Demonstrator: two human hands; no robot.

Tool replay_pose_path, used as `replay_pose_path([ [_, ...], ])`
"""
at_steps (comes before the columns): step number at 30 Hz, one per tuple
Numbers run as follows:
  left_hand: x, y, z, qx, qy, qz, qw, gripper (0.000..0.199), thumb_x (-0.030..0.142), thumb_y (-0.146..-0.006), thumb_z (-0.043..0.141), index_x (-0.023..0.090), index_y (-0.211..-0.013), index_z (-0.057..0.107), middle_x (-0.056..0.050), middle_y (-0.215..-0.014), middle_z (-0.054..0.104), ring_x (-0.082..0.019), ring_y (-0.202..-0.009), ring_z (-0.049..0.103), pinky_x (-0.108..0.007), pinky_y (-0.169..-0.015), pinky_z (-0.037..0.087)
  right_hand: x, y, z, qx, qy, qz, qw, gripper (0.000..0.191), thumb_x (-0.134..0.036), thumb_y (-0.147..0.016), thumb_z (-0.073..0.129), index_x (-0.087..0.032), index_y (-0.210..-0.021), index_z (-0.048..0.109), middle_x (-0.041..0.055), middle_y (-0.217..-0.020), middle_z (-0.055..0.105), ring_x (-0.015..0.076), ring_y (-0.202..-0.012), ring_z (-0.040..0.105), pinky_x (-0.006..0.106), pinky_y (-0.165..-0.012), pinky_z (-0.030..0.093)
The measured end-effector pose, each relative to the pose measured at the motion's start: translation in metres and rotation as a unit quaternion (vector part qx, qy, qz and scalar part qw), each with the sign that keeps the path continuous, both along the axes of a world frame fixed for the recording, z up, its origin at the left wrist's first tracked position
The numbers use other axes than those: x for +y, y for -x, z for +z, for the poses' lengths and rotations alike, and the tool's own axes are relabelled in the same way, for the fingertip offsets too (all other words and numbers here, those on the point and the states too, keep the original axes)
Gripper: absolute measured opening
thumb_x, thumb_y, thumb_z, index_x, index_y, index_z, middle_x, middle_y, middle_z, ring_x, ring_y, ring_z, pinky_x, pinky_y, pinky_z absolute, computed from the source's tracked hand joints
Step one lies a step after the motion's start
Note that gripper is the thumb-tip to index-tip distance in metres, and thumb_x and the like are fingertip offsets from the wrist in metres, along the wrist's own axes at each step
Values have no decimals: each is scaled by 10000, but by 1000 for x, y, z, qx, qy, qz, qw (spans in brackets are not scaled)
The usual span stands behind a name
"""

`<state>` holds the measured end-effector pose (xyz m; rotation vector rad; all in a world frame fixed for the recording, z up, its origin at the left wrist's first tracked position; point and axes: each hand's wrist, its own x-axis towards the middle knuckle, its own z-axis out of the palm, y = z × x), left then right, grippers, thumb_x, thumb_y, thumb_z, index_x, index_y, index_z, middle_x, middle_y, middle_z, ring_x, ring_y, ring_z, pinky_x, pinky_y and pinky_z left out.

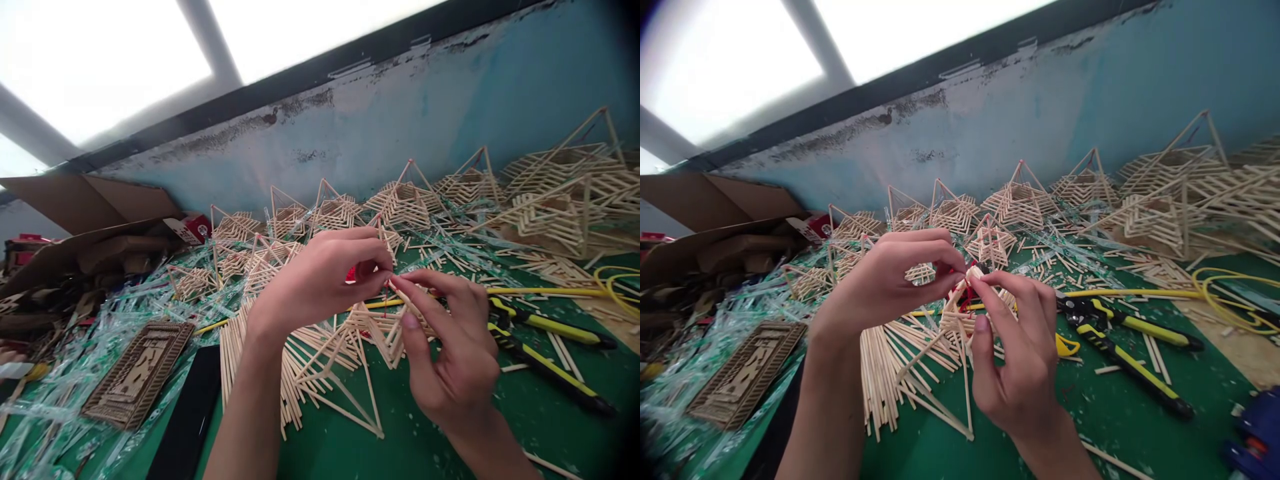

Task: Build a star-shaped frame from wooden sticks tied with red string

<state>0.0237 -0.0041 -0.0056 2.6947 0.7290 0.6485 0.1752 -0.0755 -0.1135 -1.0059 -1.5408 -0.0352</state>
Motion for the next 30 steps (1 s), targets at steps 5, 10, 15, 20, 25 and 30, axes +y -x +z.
replay_pose_path([
  [5, -1, 0, 0, 0, 8, 5, 1000, 112, 103, -919, 586, 153, -843, 651, 6, -767, 602, -82, -688, 516, -227, -603, 418, 0, 1, 0, 8, 10, 6, 1000, 382, -56, -876, 503, -66, -1225, 659, 171, -1138, 624, 272, -1037, 544, 447, -860, 433],
  [10, -1, 1, 1, 2, 10, 10, 1000, 119, 96, -902, 587, 170, -830, 647, 0, -765, 614, -90, -686, 524, -231, -600, 424, -1, 1, -1, 8, 10, 10, 1000, 395, -56, -879, 494, -102, -1240, 649, 154, -1138, 621, 272, -1038, 540, 450, -856, 435],
  [15, 0, 2, 1, 3, 13, 10, 1000, 117, 111, -913, 584, 169, -837, 650, -2, -763, 612, -91, -689, 526, -229, -599, 424, 0, 1, -2, 12, 12, 12, 1000, 366, -44, -875, 502, -67, -1204, 660, 166, -1117, 620, 267, -1031, 538, 447, -853, 434],
  [20, 0, 2, 1, 1, 16, 7, 1000, 111, 109, -920, 582, 157, -853, 657, -6, -780, 619, -89, -701, 533, -226, -597, 426, -1, 2, -2, 11, 8, 14, 1000, 363, -48, -877, 500, -76, -1201, 659, 162, -1122, 616, 263, -1019, 539, 447, -849, 432],
  [25, -1, 2, 2, 1, 18, 6, 1000, 102, 110, -917, 590, 152, -861, 664, -6, -783, 620, -85, -695, 527, -225, -598, 424, -1, 2, -1, 16, 10, 13, 1000, 377, -55, -878, 496, -108, -1218, 651, 151, -1124, 614, 266, -1023, 548, 442, -847, 437],
  [30, -1, 1, 1, 7, 22, 6, 1000, 109, 122, -923, 583, 152, -863, 668, -12, -789, 626, -88, -698, 531, -226, -602, 426, 1, 3, 0, 15, 4, 13, 1000, 381, -60, -876, 508, -127, -1226, 643, 145, -1123, 617, 265, -1016, 558, 441, -847, 448],
])
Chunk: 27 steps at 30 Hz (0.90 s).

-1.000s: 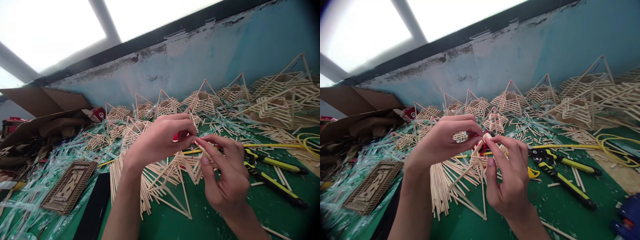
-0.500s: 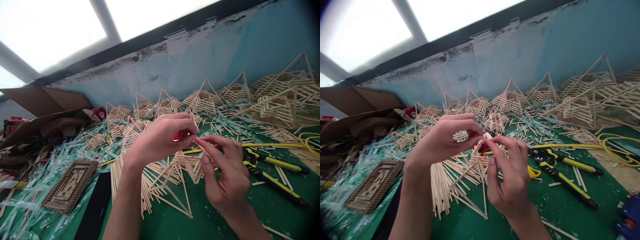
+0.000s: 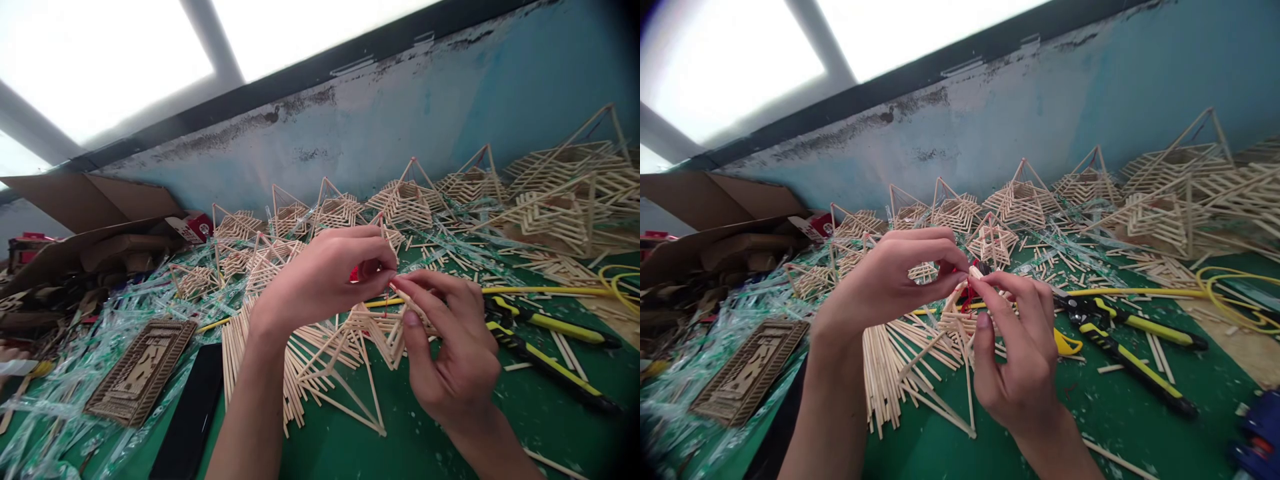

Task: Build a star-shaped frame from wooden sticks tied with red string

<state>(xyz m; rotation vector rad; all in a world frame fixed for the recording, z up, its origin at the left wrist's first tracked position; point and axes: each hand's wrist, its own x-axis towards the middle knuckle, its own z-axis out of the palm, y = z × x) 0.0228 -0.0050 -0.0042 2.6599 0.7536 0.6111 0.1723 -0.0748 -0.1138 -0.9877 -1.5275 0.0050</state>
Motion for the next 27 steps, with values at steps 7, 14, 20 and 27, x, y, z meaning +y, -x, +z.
replay_pose_path([
  [7, -1, -6, -4, 8, 2, -14, 1000, 111, 146, -925, 581, 154, -849, 660, -11, -782, 626, -91, -691, 545, -219, -594, 425, 1, -1, -4, 11, 0, -66, 998, 260, -81, -856, 641, -142, -1105, 685, 128, -1049, 671, 255, -962, 606, 436, -836, 464],
  [14, -4, -16, -5, 46, 9, -33, 998, 132, 138, -924, 558, 153, -835, 654, -16, -781, 617, -99, -682, 542, -225, -568, 408, 3, -4, -7, 6, -4, -92, 996, 141, -99, -840, 691, -167, -961, 662, 95, -948, 689, 239, -899, 614, 416, -787, 461],
  [20, -2, -14, -5, 48, 6, -31, 998, 102, 158, -918, 574, 170, -855, 654, -13, -799, 633, -101, -692, 561, -230, -576, 421, 3, -4, -4, 21, -4, -97, 995, 152, -110, -829, 713, -144, -968, 661, 118, -949, 679, 243, -912, 618, 410, -800, 482],
  [27, -2, -12, -4, 46, 1, -29, 999, 105, 141, -911, 583, 155, -833, 651, -16, -786, 621, -99, -684, 545, -220, -569, 406, 3, -4, -3, 11, -11, -75, 997, 143, -75, -830, 695, -162, -934, 649, 95, -915, 678, 223, -881, 608, 390, -783, 481],
])
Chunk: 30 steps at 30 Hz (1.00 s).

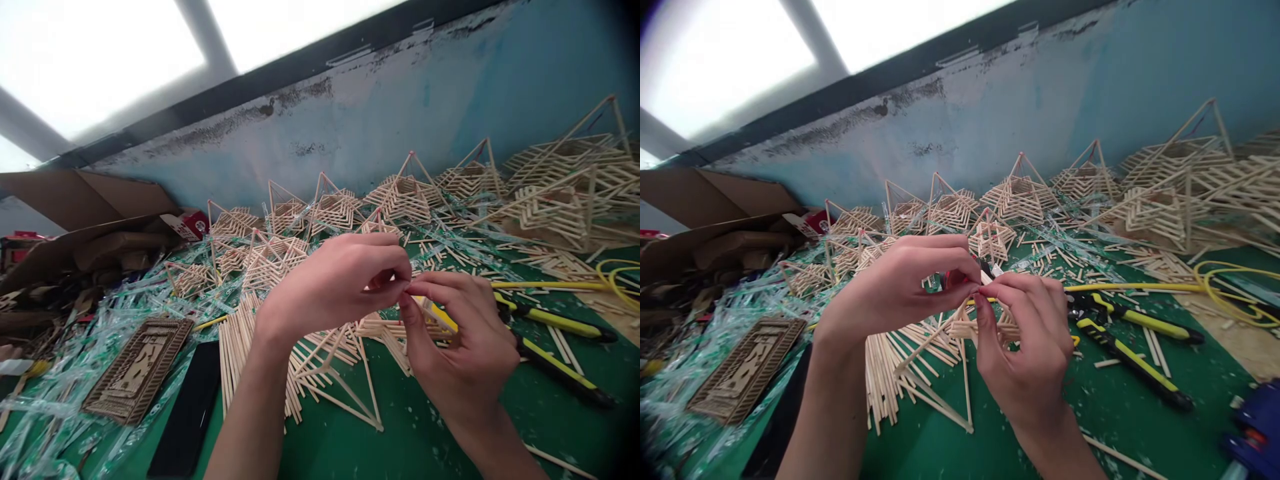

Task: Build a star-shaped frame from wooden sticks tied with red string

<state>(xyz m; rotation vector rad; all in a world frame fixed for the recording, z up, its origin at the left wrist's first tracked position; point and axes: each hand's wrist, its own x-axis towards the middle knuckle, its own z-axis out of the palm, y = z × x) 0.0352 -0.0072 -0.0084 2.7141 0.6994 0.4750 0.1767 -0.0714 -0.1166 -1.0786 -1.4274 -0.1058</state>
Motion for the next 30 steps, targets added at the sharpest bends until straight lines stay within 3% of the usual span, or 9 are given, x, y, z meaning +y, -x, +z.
replay_pose_path([
  [14, 0, 0, -1, 3, 18, -8, 1000, 107, 140, -913, 579, 150, -833, 650, -13, -789, 609, -97, -685, 540, -225, -566, 394, -2, 1, 0, 39, 23, 12, 999, 116, -89, -850, 666, -182, -918, 654, 67, -906, 674, 205, -859, 623, 365, -755, 505],
  [21, -2, 2, 2, 8, 12, 4, 1000, 96, 125, -915, 591, 125, -858, 668, 2, -771, 600, -78, -673, 514, -210, -566, 379, -3, 2, 2, 70, 53, 53, 995, 255, -97, -814, 692, -131, -1064, 653, 119, -1030, 632, 207, -918, 602, 322, -684, 505],
  [30, 0, 4, 4, 8, 40, -6, 999, 172, 163, -980, 512, 116, -904, 659, -35, -845, 624, -107, -743, 541, -228, -634, 406, -4, 3, 2, 97, 65, 74, 990, 106, -65, -855, 667, -158, -904, 669, 61, -911, 653, 161, -865, 627, 291, -714, 528],
])
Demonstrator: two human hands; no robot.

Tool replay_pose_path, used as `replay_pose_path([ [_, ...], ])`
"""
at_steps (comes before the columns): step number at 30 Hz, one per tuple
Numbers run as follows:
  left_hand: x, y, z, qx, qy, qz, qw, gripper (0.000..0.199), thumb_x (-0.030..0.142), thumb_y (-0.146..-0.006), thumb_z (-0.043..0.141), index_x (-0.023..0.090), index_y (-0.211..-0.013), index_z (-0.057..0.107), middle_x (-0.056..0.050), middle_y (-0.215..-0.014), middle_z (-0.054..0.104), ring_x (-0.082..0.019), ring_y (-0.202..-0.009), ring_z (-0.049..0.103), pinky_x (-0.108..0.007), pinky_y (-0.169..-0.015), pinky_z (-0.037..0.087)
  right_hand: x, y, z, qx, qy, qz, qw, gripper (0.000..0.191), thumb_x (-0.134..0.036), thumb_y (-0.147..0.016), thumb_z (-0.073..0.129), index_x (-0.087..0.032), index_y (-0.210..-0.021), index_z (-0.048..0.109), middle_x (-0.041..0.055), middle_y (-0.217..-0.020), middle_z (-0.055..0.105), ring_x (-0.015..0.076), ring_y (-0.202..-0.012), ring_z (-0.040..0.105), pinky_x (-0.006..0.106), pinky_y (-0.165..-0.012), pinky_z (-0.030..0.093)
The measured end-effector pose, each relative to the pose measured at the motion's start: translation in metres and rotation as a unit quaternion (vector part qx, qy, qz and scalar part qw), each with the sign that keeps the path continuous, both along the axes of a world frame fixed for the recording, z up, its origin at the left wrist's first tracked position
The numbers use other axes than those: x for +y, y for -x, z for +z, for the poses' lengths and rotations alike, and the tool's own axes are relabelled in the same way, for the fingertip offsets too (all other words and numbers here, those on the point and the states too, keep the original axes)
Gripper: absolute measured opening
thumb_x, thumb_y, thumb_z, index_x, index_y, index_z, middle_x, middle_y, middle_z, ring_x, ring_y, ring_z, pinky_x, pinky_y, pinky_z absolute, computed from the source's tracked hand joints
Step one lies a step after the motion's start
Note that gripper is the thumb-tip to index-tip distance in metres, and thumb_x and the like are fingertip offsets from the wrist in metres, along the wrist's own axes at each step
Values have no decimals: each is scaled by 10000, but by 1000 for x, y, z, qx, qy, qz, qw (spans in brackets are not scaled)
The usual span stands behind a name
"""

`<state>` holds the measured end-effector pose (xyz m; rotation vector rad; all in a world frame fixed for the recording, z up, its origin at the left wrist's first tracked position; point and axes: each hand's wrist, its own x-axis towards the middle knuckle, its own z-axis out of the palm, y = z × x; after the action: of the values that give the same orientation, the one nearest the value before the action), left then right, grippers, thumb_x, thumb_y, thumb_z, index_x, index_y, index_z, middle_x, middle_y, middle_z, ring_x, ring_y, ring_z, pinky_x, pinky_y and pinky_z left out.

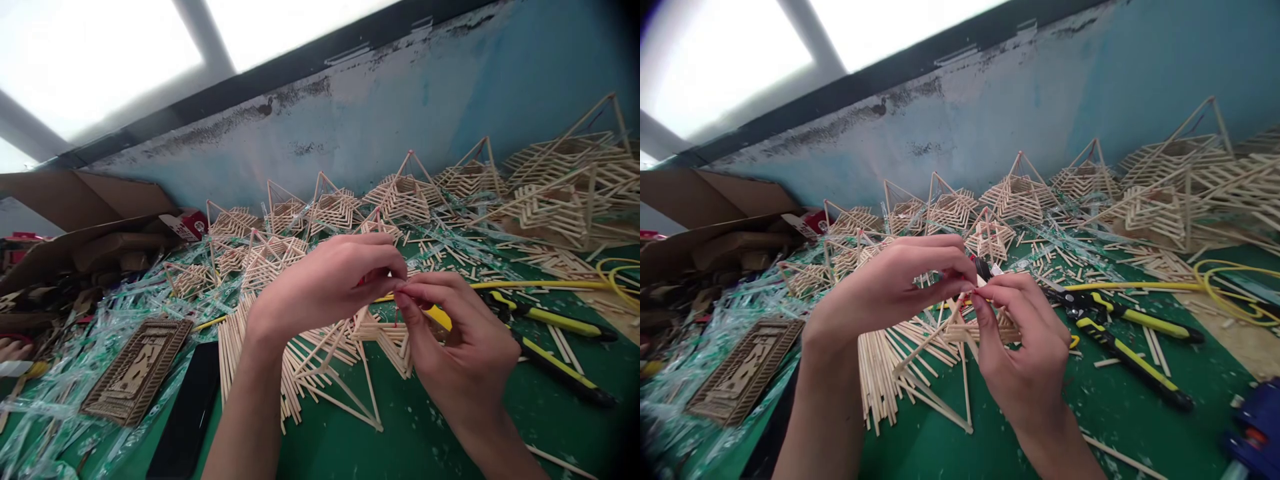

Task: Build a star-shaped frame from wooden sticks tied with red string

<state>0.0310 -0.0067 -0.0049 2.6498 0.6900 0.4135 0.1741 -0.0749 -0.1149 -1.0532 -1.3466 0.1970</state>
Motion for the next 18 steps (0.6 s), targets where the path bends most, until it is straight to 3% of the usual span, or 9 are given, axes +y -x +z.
replay_pose_path([
  [4, 0, 2, 1, -15, 26, 29, 999, 291, 306, -1032, 429, 122, -975, 648, -58, -885, 643, -135, -805, 568, -254, -708, 430, 0, 0, 1, 4, 4, -7, 1000, 97, -78, -852, 679, -164, -894, 665, 52, -898, 654, 152, -835, 625, 282, -700, 520],
  [9, -3, -7, -3, 55, 49, 45, 996, 343, 495, -955, 547, 163, -889, 598, -11, -816, 617, -129, -727, 533, -252, -612, 376, 1, -1, 1, -19, -2, -18, 1000, 56, -116, -873, 652, -171, -871, 662, 51, -872, 647, 159, -816, 628, 286, -698, 505],
  [13, -2, -12, -8, 101, 20, 48, 994, 250, 306, -1006, 474, 171, -799, 513, 19, -727, 556, -104, -635, 451, -250, -557, 307, -1, -1, 1, -17, -6, -8, 1000, 112, -69, -857, 647, -177, -874, 671, 50, -877, 657, 163, -813, 624, 293, -681, 505],
  [18, -2, -10, -8, 114, 18, 40, 993, 204, 135, -966, 462, 168, -769, 503, 19, -716, 537, -99, -633, 436, -246, -548, 286, -1, -1, 0, -9, -3, 5, 1000, 155, -58, -830, 690, -189, -915, 699, 44, -910, 677, 158, -804, 633, 287, -652, 519],
])
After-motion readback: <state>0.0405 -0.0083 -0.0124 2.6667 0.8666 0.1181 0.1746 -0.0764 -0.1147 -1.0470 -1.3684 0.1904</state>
